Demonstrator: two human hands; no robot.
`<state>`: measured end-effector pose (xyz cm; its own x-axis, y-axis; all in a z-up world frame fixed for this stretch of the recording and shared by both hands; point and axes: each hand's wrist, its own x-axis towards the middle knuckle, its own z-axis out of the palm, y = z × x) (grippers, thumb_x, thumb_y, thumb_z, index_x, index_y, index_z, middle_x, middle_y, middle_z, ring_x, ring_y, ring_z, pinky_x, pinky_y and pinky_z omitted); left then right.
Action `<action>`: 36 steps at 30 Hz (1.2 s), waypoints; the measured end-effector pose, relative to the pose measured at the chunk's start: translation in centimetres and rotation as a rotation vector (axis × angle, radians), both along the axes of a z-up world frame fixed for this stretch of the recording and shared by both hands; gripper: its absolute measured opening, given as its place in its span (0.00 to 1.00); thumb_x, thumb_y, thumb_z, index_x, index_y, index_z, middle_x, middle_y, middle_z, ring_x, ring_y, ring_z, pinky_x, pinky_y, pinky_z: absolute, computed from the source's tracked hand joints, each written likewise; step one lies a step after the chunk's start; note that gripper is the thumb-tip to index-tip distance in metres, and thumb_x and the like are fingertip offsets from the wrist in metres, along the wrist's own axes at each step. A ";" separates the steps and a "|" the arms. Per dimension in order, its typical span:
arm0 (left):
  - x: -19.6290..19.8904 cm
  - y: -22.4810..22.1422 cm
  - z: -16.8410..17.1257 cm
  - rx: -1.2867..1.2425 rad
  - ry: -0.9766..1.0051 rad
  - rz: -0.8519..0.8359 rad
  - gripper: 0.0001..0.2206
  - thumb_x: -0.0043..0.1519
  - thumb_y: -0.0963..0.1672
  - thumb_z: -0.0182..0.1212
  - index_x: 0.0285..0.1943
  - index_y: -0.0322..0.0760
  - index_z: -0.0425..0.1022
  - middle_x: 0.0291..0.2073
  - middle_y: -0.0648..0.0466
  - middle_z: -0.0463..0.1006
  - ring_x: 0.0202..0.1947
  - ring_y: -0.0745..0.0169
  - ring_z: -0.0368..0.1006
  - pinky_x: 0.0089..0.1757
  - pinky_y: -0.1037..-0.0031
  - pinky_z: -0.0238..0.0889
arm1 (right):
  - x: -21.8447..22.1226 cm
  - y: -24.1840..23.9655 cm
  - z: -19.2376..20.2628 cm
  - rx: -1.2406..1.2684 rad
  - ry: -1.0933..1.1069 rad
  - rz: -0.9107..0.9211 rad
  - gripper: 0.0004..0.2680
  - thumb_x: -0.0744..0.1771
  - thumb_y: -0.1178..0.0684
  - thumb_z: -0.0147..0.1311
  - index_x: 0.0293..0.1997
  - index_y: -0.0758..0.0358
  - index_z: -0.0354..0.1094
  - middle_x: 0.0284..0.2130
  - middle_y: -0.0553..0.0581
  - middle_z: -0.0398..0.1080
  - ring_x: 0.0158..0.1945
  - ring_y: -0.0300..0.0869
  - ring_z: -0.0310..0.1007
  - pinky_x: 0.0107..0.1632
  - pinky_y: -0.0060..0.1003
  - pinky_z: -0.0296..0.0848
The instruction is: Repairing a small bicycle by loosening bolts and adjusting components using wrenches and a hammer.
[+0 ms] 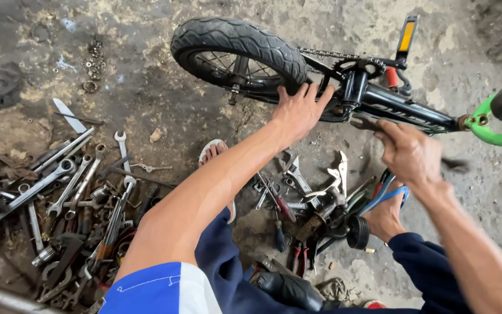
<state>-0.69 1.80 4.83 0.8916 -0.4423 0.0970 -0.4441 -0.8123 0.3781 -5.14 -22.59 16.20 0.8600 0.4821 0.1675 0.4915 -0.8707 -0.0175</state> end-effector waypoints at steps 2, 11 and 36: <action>0.2 -0.4 0.0 -0.037 0.052 0.024 0.35 0.57 0.39 0.62 0.74 0.34 0.48 0.54 0.37 0.63 0.51 0.43 0.68 0.46 0.19 0.61 | 2.3 -0.1 2.6 -0.486 -0.159 0.100 0.06 0.70 0.49 0.58 0.51 0.45 0.76 0.21 0.46 0.64 0.20 0.41 0.62 0.23 0.38 0.58; 1.8 -1.2 2.7 0.000 0.358 0.002 0.22 0.69 0.43 0.46 0.71 0.27 0.54 0.49 0.30 0.70 0.50 0.36 0.70 0.50 0.08 0.48 | 6.9 6.1 7.3 -1.156 0.068 0.145 0.08 0.69 0.44 0.47 0.52 0.34 0.70 0.31 0.40 0.77 0.30 0.30 0.77 0.21 0.27 0.69; 0.1 -2.9 -2.4 -0.003 -0.062 0.170 0.23 0.61 0.39 0.57 0.65 0.40 0.58 0.47 0.44 0.69 0.52 0.44 0.69 0.43 0.19 0.61 | 3.1 -0.4 -13.7 0.316 0.123 -0.012 0.06 0.70 0.58 0.58 0.35 0.57 0.65 0.24 0.60 0.69 0.35 0.61 0.74 0.33 0.45 0.69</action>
